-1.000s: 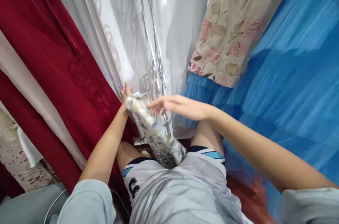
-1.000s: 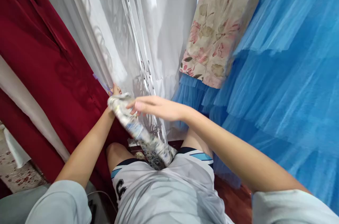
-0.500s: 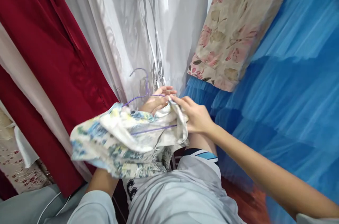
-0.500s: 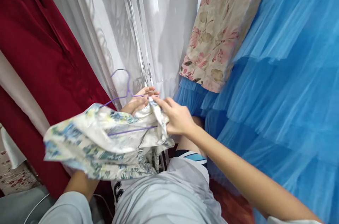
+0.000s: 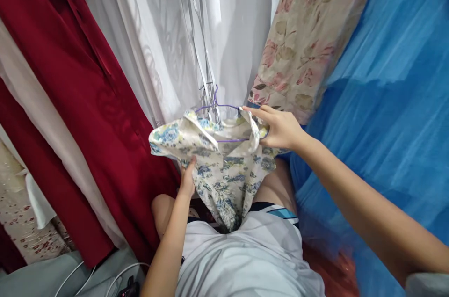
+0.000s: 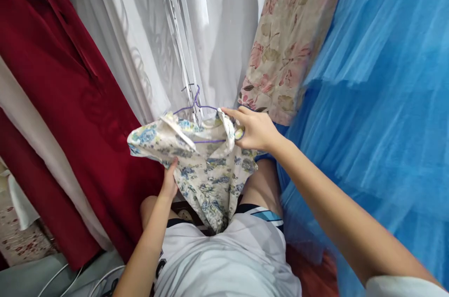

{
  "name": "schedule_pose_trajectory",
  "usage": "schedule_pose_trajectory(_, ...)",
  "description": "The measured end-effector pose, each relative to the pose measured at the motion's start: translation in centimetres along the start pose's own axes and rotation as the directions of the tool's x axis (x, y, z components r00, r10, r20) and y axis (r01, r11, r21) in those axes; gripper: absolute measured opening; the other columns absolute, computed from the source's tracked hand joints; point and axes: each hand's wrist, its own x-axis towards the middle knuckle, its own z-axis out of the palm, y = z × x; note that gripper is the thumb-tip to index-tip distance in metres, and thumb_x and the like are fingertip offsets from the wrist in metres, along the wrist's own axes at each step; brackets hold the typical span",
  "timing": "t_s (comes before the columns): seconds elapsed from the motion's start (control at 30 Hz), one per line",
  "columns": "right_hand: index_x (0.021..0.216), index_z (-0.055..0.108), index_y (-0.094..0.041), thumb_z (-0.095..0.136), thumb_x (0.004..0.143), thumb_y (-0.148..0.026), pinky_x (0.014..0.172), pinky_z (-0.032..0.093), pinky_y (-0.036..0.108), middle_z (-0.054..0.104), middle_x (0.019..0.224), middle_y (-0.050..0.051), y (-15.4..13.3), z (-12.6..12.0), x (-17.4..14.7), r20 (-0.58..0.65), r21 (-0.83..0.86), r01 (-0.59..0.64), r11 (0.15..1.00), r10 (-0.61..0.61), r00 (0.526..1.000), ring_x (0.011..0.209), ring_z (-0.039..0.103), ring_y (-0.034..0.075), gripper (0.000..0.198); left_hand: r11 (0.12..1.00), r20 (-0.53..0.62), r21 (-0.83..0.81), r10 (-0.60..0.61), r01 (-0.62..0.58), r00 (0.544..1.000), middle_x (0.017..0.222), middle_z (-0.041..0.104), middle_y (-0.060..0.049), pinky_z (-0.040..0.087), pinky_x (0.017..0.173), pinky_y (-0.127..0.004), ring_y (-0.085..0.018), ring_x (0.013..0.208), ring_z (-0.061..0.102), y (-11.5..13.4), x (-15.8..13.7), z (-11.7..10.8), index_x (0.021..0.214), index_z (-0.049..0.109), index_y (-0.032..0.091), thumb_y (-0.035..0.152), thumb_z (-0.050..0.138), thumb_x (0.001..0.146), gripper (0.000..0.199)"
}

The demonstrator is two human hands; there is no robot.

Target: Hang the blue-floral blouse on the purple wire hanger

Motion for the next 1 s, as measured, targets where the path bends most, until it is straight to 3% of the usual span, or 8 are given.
schedule_pose_trajectory(0.13,0.144,0.051,-0.024,0.069,0.069,-0.029,0.092,0.043,0.047,0.063,0.125,0.013,-0.4,0.8,-3.0,-0.078,0.113,0.13,0.985,-0.121,0.99,0.109,0.057,0.035,0.078,0.989,-0.046,0.145,0.019,-0.013,0.999,0.122,0.069,-0.007,0.039,0.113,-0.043,-0.027,0.126,0.058,-3.9,-3.4,-0.8,0.119,0.065,0.02,0.034,0.082,0.072,0.051)
schedule_pose_trajectory(0.27,0.108,0.071,-0.024,0.065,0.081,-0.027,0.095,0.044,0.047,0.071,0.112,0.009,-4.3,3.8,-8.3,-0.285,0.443,0.017,0.896,0.123,0.951,0.11,0.061,0.032,0.028,0.965,-0.124,0.253,0.097,-0.063,0.988,0.117,0.071,-0.011,0.045,0.107,-0.044,-0.029,0.12,0.062,-3.9,-5.9,-1.0,0.115,0.067,0.015,0.04,0.079,0.076,0.048)
schedule_pose_trajectory(0.47,0.082,0.062,-0.02,0.054,0.094,-0.046,0.058,0.046,0.029,0.068,0.066,0.002,-11.1,9.6,-12.9,0.445,0.779,-0.52,0.35,0.274,0.852,0.061,0.062,0.018,0.029,0.88,-0.088,0.463,0.162,-0.104,0.983,0.106,0.074,-0.015,0.053,0.096,-0.042,-0.031,0.105,0.069,-0.5,-9.4,0.4,0.102,0.072,0.01,0.043,0.078,0.075,0.043)
schedule_pose_trajectory(0.6,0.077,0.057,-0.021,0.051,0.095,-0.05,0.055,0.038,0.027,0.061,0.059,0.0,-13.3,10.7,-11.6,0.49,0.833,-0.534,0.142,0.257,0.833,0.055,0.053,0.016,0.035,0.856,-0.048,0.509,0.138,-0.095,0.989,0.107,0.073,-0.013,0.053,0.095,-0.041,-0.031,0.105,0.068,0.5,-10.6,0.8,0.102,0.07,0.014,0.042,0.076,0.076,0.039)
schedule_pose_trajectory(0.73,0.073,0.063,-0.021,0.058,0.09,-0.051,0.048,0.029,0.028,0.056,0.051,-0.001,-13.6,9.5,-11.7,0.546,0.827,-0.56,-0.048,0.309,0.779,0.046,0.043,0.014,0.035,0.756,-0.151,0.596,0.437,-0.271,0.887,0.137,0.054,-0.013,0.04,0.111,-0.042,-0.03,0.131,0.049,-0.4,-11.5,0.7,0.134,0.045,0.023,0.036,0.078,0.076,0.068)
schedule_pose_trajectory(0.83,0.069,0.066,-0.021,0.064,0.085,-0.048,0.047,0.026,0.028,0.055,0.048,-0.001,-13.7,8.7,-12.6,0.593,0.799,-0.591,-0.111,0.304,0.745,0.043,0.04,0.013,0.031,0.575,0.055,0.685,0.572,-0.448,0.819,0.139,0.048,-0.015,0.034,0.114,-0.043,-0.03,0.135,0.043,-2.0,-12.2,1.5,0.135,0.041,0.024,0.031,0.074,0.08,0.064)
schedule_pose_trajectory(0.93,0.067,0.068,-0.02,0.067,0.082,-0.043,0.045,0.025,0.027,0.053,0.045,-0.001,-13.6,8.3,-12.9,0.613,0.785,-0.611,-0.104,0.279,0.739,0.041,0.04,0.012,0.028,0.479,0.379,0.704,0.372,-0.525,0.847,0.1,0.064,-0.01,0.047,0.094,-0.04,-0.026,0.103,0.06,-3.5,-12.1,2.7,0.099,0.056,0.024,0.029,0.056,0.092,0.008)
schedule_pose_trajectory(1.0,0.064,0.068,-0.019,0.067,0.082,-0.041,0.044,0.023,0.027,0.052,0.043,-0.001,-13.0,8.0,-12.2,0.614,0.779,-0.622,-0.081,0.298,0.731,0.039,0.038,0.011,0.029,0.441,0.478,0.719,0.248,-0.538,0.842,0.084,0.063,-0.008,0.048,0.081,-0.037,-0.024,0.087,0.062,-3.7,-11.4,3.3,0.084,0.054,0.024,0.028,0.046,0.096,0.014)
